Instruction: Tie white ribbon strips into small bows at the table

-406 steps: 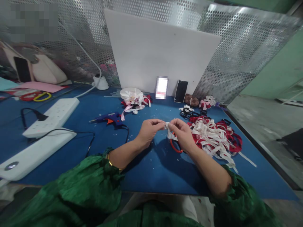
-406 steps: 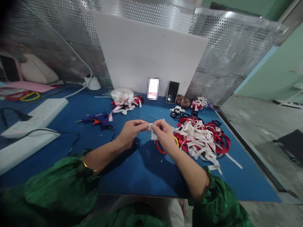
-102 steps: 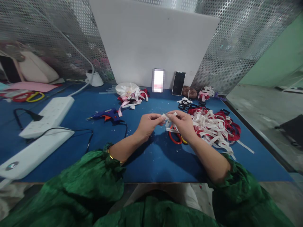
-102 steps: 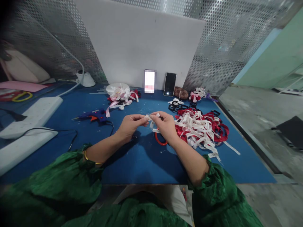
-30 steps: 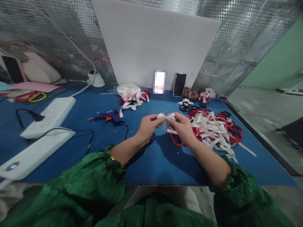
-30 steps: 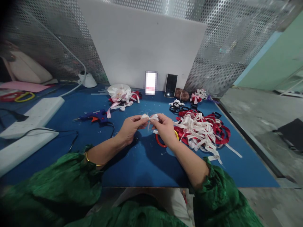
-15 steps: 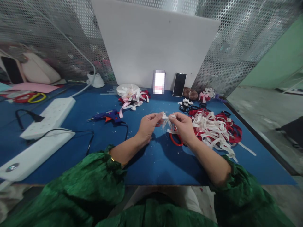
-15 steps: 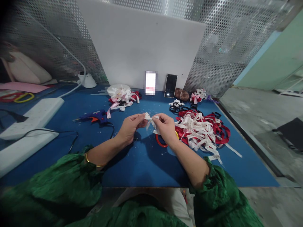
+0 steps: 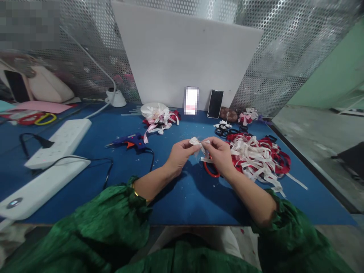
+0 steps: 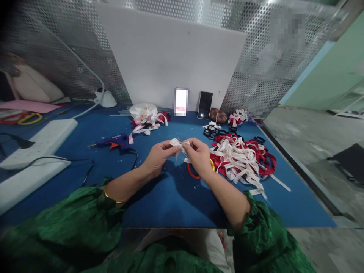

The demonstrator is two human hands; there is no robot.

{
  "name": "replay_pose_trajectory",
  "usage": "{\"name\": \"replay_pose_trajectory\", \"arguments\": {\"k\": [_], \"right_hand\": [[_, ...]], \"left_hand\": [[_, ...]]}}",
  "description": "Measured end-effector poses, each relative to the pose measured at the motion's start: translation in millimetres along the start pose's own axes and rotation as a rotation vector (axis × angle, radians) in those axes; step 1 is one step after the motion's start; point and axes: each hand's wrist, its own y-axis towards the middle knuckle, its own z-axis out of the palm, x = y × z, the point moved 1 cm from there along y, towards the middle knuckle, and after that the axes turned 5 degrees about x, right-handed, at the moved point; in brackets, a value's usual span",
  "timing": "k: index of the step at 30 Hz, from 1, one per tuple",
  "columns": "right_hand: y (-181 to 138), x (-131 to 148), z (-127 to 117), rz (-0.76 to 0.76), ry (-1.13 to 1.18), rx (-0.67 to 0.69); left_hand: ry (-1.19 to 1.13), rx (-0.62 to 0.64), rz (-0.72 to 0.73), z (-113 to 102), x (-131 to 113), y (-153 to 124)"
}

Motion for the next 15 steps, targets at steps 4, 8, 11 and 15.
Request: {"name": "replay_pose_trajectory", "arguments": {"k": [4, 8, 11, 15], "right_hand": [[-0.6, 1.5, 1.3, -0.017, -0.010, 0.024], [-1.3, 5.5, 2.2, 0.002, 0.000, 0.022], [-2.0, 9.2, 3.0, 0.020, 0.014, 0.008], [-2.3, 10.5, 3.4, 0.036, -0.016, 0.005]], "left_hand": [[0.023, -0.046, -0.015, 1.2, 0.8, -1.5], [0.032, -0.052, -0.042, 0.9, -0.7, -1.6], [-0.019, 0.006, -0.068, 0.7, -0.5, -0.6], [-0.081, 0.053, -0.111, 0.3, 2.0, 0.7]]}}
